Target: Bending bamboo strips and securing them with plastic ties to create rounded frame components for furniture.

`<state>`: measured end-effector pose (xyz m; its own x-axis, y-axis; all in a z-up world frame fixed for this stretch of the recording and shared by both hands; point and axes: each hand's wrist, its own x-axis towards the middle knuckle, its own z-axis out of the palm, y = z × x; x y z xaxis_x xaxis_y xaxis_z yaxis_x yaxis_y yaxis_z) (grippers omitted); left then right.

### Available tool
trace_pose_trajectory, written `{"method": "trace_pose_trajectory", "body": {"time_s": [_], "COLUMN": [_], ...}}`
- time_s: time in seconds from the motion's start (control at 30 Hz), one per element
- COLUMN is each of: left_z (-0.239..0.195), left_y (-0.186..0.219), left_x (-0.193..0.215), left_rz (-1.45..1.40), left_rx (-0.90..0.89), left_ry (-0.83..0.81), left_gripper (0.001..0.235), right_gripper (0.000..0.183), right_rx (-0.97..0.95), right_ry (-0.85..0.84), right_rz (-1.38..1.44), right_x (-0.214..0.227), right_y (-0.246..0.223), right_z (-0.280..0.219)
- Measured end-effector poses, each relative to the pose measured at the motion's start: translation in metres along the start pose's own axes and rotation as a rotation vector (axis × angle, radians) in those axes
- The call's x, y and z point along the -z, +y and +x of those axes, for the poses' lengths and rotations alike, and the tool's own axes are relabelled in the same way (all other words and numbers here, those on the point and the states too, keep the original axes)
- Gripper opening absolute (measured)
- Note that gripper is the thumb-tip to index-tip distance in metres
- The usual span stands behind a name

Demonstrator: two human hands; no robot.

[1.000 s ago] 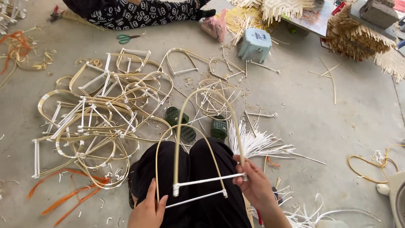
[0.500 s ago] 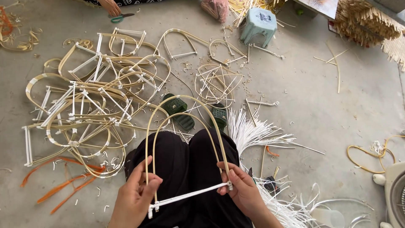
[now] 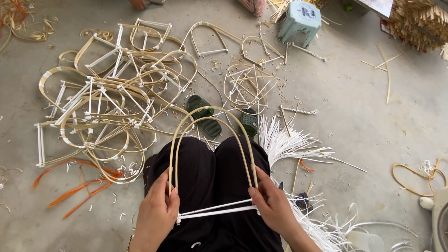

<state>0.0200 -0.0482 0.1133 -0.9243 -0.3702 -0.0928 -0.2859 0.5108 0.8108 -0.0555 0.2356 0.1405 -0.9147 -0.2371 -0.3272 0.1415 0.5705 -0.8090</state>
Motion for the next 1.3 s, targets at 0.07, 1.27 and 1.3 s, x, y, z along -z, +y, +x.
{"method": "trace_pose_trajectory", "body": {"time_s": [0.07,1.27,1.3], "left_z": [0.0,0.027,0.028], "left_y": [-0.005,0.005,0.005], "left_x": [-0.004,-0.018,-0.019], "left_rz": [0.025,0.271,0.277], "left_rx": [-0.007,-0.115,-0.11], "left_ry": [0.003,-0.011,-0.01], "left_gripper": [0.054,0.048,0.048], "right_gripper": [0.06,0.051,0.052], "right_rx": [0.056,0.123,0.128], "right_ry": [0.003,0.107,0.105], "right_rz": [-0.1,-0.431,-0.428], "right_x": [-0.002,-0.011,-0.011], "right_y": [-0.001,0.003,0.002], "right_z": [0.0,0.02,0.021]}}
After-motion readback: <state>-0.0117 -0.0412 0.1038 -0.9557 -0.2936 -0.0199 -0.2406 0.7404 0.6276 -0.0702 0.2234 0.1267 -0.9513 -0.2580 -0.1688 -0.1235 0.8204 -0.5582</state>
